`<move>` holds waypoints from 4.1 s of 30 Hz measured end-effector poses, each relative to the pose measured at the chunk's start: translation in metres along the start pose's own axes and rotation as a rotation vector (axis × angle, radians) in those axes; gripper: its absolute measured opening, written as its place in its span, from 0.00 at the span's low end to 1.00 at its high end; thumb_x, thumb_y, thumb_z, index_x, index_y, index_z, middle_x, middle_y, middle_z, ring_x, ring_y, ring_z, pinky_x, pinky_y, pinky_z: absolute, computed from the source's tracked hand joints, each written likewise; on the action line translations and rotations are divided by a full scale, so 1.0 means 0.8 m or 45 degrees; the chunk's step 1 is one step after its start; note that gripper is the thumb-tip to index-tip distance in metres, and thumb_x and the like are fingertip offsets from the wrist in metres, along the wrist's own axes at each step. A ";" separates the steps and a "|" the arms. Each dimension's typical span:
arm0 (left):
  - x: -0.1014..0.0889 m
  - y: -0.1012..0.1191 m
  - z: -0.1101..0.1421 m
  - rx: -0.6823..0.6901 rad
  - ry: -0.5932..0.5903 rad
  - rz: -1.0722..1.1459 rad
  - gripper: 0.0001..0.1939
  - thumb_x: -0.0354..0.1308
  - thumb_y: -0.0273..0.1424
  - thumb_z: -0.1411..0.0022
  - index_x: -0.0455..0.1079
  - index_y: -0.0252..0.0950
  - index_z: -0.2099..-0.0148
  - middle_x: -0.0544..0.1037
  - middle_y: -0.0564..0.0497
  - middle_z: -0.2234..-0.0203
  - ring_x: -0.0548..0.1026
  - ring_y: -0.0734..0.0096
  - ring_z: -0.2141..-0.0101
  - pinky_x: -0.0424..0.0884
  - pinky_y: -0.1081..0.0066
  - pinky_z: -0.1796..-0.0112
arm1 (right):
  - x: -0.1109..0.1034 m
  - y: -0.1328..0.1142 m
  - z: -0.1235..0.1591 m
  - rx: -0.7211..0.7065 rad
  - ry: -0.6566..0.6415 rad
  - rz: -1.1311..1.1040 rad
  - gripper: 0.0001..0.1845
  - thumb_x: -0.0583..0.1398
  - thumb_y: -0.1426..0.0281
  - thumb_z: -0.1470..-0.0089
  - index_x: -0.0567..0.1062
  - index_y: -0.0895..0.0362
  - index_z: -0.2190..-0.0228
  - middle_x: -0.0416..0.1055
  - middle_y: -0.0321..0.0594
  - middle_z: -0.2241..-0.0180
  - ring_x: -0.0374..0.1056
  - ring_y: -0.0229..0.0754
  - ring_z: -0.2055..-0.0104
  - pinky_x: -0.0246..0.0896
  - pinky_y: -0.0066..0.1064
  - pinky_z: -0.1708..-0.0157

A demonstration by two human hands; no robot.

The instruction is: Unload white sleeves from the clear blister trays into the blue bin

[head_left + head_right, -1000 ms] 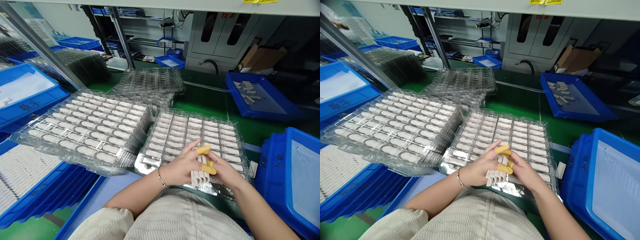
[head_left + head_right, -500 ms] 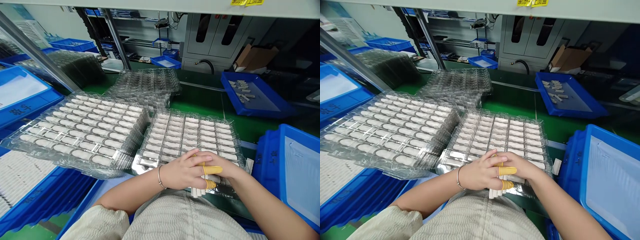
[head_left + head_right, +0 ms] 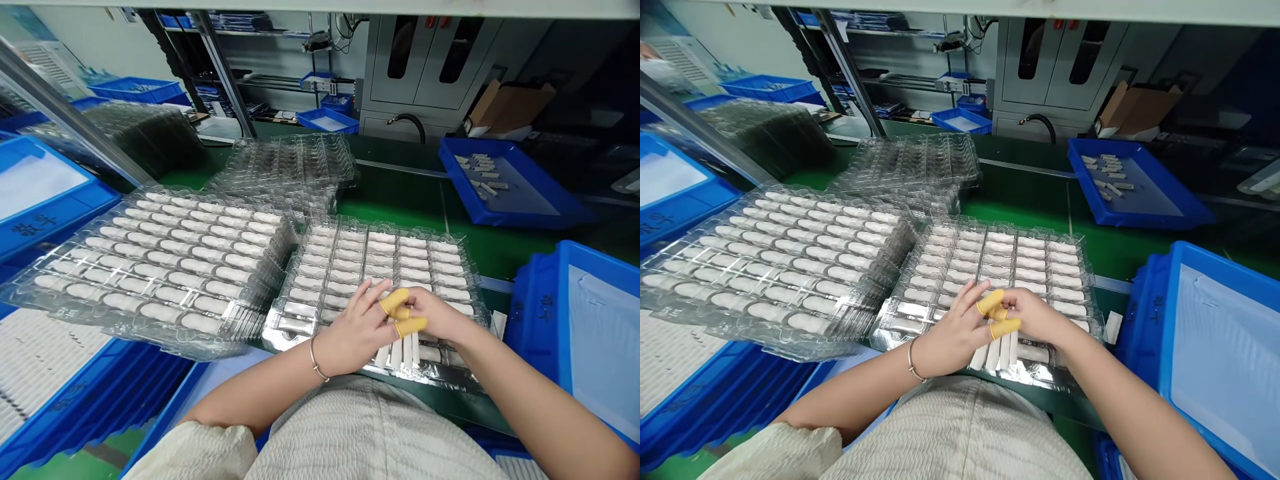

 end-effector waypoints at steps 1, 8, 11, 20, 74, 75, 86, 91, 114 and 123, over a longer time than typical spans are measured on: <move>0.000 -0.013 0.002 -0.127 0.037 0.100 0.36 0.49 0.16 0.38 0.53 0.47 0.32 0.57 0.41 0.34 0.40 0.49 0.31 0.47 0.39 0.36 | -0.005 0.002 -0.001 0.002 0.027 0.015 0.07 0.62 0.68 0.51 0.73 0.58 0.76 0.66 0.32 0.77 0.61 0.36 0.73 0.58 0.27 0.73; 0.073 -0.061 0.031 -1.069 -0.080 1.695 0.29 0.47 0.50 0.32 0.64 0.36 0.40 0.74 0.37 0.47 0.73 0.51 0.47 0.67 0.47 0.45 | -0.022 0.000 0.000 0.005 0.071 0.161 0.09 0.60 0.64 0.45 0.76 0.58 0.71 0.72 0.36 0.71 0.65 0.40 0.67 0.62 0.29 0.66; 0.100 -0.024 0.033 -1.154 -0.411 2.126 0.31 0.59 0.54 0.42 0.71 0.35 0.47 0.78 0.39 0.53 0.77 0.51 0.51 0.69 0.49 0.47 | -0.021 -0.003 0.001 0.032 0.096 0.178 0.09 0.60 0.65 0.45 0.77 0.57 0.71 0.73 0.36 0.71 0.67 0.40 0.68 0.63 0.29 0.68; 0.114 -0.013 0.032 -1.354 -0.340 2.440 0.27 0.73 0.38 0.52 0.74 0.33 0.51 0.79 0.39 0.55 0.80 0.60 0.56 0.72 0.63 0.51 | -0.016 0.001 0.007 0.170 0.240 0.217 0.12 0.58 0.63 0.43 0.79 0.55 0.65 0.78 0.39 0.63 0.72 0.45 0.62 0.67 0.32 0.66; 0.033 -0.052 -0.007 -0.608 -0.079 1.091 0.04 0.62 0.30 0.43 0.71 0.35 0.67 0.71 0.52 0.72 0.68 0.71 0.69 0.64 0.73 0.66 | -0.002 -0.055 0.067 -0.520 0.417 0.480 0.16 0.64 0.65 0.43 0.76 0.41 0.52 0.68 0.41 0.56 0.67 0.47 0.51 0.66 0.39 0.52; 0.034 -0.053 -0.006 -0.618 -0.084 1.098 0.04 0.62 0.30 0.43 0.71 0.35 0.67 0.71 0.52 0.72 0.69 0.70 0.69 0.64 0.72 0.66 | -0.001 -0.054 0.067 -0.515 0.413 0.470 0.16 0.64 0.64 0.43 0.76 0.41 0.52 0.68 0.41 0.56 0.66 0.48 0.51 0.66 0.39 0.52; 0.032 -0.067 0.010 -0.992 0.028 1.119 0.14 0.65 0.33 0.45 0.73 0.37 0.56 0.78 0.49 0.62 0.74 0.65 0.63 0.69 0.70 0.62 | -0.029 -0.028 0.061 -0.284 0.541 0.092 0.13 0.66 0.56 0.47 0.79 0.49 0.63 0.68 0.40 0.62 0.67 0.46 0.57 0.67 0.36 0.57; 0.002 -0.061 0.006 -0.856 0.143 0.821 0.14 0.61 0.28 0.43 0.73 0.38 0.53 0.78 0.47 0.59 0.75 0.62 0.57 0.70 0.66 0.55 | -0.031 0.019 0.056 -0.127 0.521 -0.270 0.20 0.69 0.53 0.53 0.78 0.50 0.61 0.69 0.39 0.62 0.69 0.46 0.60 0.68 0.34 0.60; 0.051 -0.058 0.027 -1.273 0.097 1.733 0.17 0.66 0.42 0.47 0.73 0.35 0.62 0.76 0.50 0.71 0.75 0.67 0.70 0.71 0.68 0.67 | -0.006 0.038 0.040 0.078 0.519 -0.871 0.22 0.73 0.54 0.61 0.75 0.55 0.71 0.65 0.32 0.76 0.57 0.33 0.76 0.54 0.25 0.77; 0.080 -0.059 0.042 -1.466 0.227 2.249 0.22 0.72 0.39 0.53 0.76 0.32 0.59 0.78 0.45 0.67 0.72 0.71 0.69 0.67 0.74 0.69 | 0.002 0.040 0.035 0.249 0.501 -0.863 0.22 0.69 0.51 0.53 0.76 0.58 0.75 0.65 0.35 0.77 0.55 0.32 0.75 0.50 0.23 0.77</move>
Point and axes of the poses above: each hand's wrist, its own z-axis away from the middle knuckle, its own x-axis out of the palm, y = z × x, the point moved 10 cm from there along -z, towards the middle knuckle
